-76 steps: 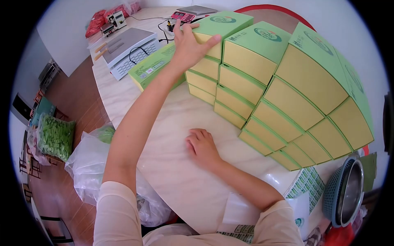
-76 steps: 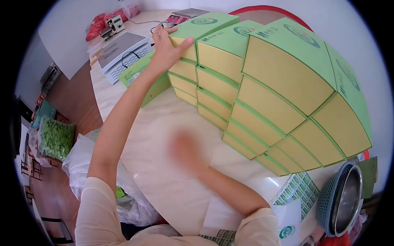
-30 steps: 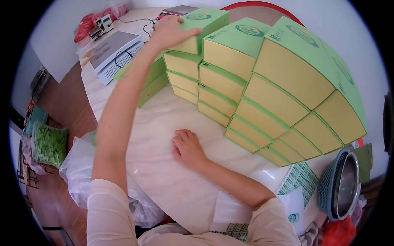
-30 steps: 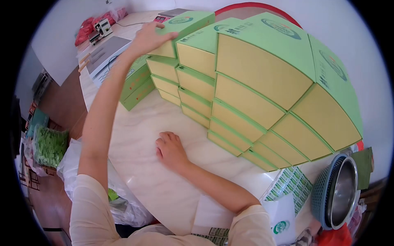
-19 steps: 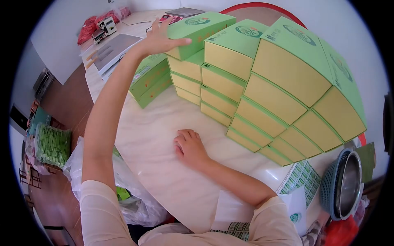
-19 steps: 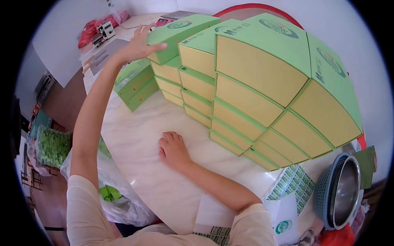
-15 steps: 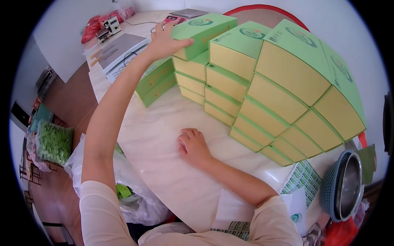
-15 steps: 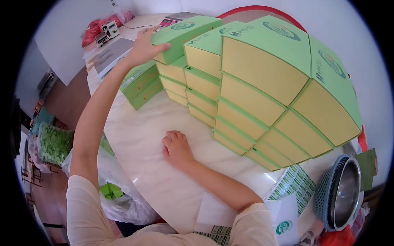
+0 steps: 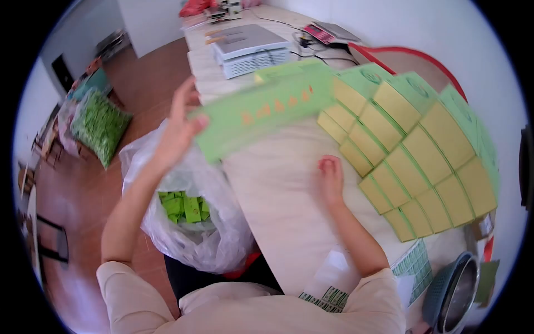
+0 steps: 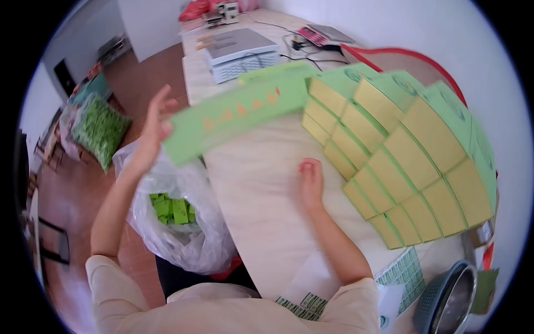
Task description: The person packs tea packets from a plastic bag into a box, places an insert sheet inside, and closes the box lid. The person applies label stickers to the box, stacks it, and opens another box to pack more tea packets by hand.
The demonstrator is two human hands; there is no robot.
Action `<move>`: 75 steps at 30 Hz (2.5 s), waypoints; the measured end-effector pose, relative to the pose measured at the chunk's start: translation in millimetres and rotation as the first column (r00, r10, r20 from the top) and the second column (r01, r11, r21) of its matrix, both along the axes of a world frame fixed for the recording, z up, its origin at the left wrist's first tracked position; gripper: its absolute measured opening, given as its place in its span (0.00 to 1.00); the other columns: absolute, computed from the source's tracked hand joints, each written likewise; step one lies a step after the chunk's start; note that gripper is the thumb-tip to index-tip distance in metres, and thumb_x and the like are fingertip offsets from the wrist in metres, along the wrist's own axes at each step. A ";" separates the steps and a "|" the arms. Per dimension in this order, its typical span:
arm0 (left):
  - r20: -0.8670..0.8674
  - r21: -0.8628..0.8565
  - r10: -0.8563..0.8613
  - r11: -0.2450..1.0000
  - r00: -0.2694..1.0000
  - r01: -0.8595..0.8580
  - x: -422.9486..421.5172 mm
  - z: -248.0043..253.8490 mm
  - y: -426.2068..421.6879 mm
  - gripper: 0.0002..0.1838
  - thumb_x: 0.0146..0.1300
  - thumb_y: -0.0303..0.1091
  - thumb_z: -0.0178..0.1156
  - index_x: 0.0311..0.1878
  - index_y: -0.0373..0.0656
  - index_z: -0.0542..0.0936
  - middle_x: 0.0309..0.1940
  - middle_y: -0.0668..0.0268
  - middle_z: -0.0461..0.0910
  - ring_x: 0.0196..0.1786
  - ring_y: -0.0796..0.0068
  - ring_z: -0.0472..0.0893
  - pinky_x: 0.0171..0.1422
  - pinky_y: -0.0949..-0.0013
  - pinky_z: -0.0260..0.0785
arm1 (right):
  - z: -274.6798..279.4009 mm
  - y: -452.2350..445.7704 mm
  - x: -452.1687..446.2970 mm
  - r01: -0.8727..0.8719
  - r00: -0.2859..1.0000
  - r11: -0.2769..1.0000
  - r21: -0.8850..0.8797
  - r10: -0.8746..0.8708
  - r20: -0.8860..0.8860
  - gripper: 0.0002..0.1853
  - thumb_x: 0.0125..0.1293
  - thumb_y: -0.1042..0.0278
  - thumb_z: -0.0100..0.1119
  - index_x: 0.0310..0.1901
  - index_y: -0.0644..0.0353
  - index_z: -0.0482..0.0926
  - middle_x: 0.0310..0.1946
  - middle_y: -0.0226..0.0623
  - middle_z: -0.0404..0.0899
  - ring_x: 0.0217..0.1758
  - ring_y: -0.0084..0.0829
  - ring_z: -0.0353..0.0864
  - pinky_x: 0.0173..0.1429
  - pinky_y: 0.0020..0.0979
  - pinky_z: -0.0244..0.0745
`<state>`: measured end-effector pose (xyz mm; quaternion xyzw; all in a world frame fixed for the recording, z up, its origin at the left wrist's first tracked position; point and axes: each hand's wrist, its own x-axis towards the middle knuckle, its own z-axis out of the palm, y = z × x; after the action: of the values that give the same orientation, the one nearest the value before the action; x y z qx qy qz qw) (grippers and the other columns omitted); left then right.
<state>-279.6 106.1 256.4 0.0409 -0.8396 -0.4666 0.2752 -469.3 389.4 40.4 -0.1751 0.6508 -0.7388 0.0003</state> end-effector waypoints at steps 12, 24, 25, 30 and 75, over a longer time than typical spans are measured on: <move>0.051 -0.368 -0.169 0.913 0.984 0.176 84.0 -134.5 63.3 0.57 0.34 0.46 0.73 0.71 0.44 0.58 0.64 0.48 0.57 0.67 0.44 0.57 0.71 0.49 0.54 | 7.0 34.2 -65.8 -0.243 0.845 0.967 -0.079 0.251 0.473 0.21 0.74 0.53 0.36 0.43 0.62 0.74 0.36 0.36 0.77 0.39 0.32 0.76 0.50 0.33 0.72; -0.136 0.325 -0.211 0.914 0.968 0.245 48.6 -193.7 71.0 0.40 0.64 0.45 0.59 0.72 0.39 0.51 0.70 0.50 0.49 0.74 0.54 0.50 0.77 0.59 0.44 | 71.6 110.0 91.0 0.113 0.962 0.716 0.689 0.094 -0.256 0.21 0.74 0.60 0.46 0.60 0.67 0.67 0.49 0.42 0.75 0.49 0.29 0.75 0.55 0.31 0.72; -0.086 0.403 -0.139 0.901 0.987 0.162 43.2 -193.5 80.8 0.36 0.67 0.42 0.55 0.71 0.38 0.52 0.69 0.50 0.52 0.72 0.56 0.54 0.75 0.61 0.46 | 66.1 109.9 108.0 0.073 0.978 0.733 0.676 0.080 -0.192 0.23 0.73 0.59 0.48 0.61 0.67 0.65 0.51 0.43 0.73 0.49 0.30 0.74 0.55 0.31 0.71; -0.077 0.472 -0.057 0.877 0.995 0.087 31.2 -203.0 103.2 0.28 0.71 0.38 0.50 0.69 0.37 0.55 0.61 0.51 0.60 0.65 0.62 0.63 0.71 0.64 0.52 | 56.2 112.6 141.2 0.148 0.986 0.771 0.620 -0.068 -0.151 0.28 0.71 0.58 0.53 0.64 0.69 0.61 0.52 0.45 0.69 0.48 0.32 0.73 0.57 0.32 0.71; 0.160 0.864 -0.147 0.498 0.976 -0.067 68.4 -203.4 62.9 0.32 0.72 0.57 0.44 0.66 0.38 0.66 0.60 0.60 0.72 0.60 0.68 0.73 0.64 0.66 0.66 | 84.5 69.1 222.4 0.264 0.878 0.964 -0.023 -0.250 -0.408 0.10 0.58 0.82 0.63 0.42 0.62 0.80 0.47 0.39 0.80 0.51 0.36 0.80 0.54 0.30 0.75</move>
<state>-211.2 169.0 53.0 0.2031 -0.5180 -0.8229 0.1153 -246.9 458.4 124.9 -0.2372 0.6661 -0.6685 -0.2306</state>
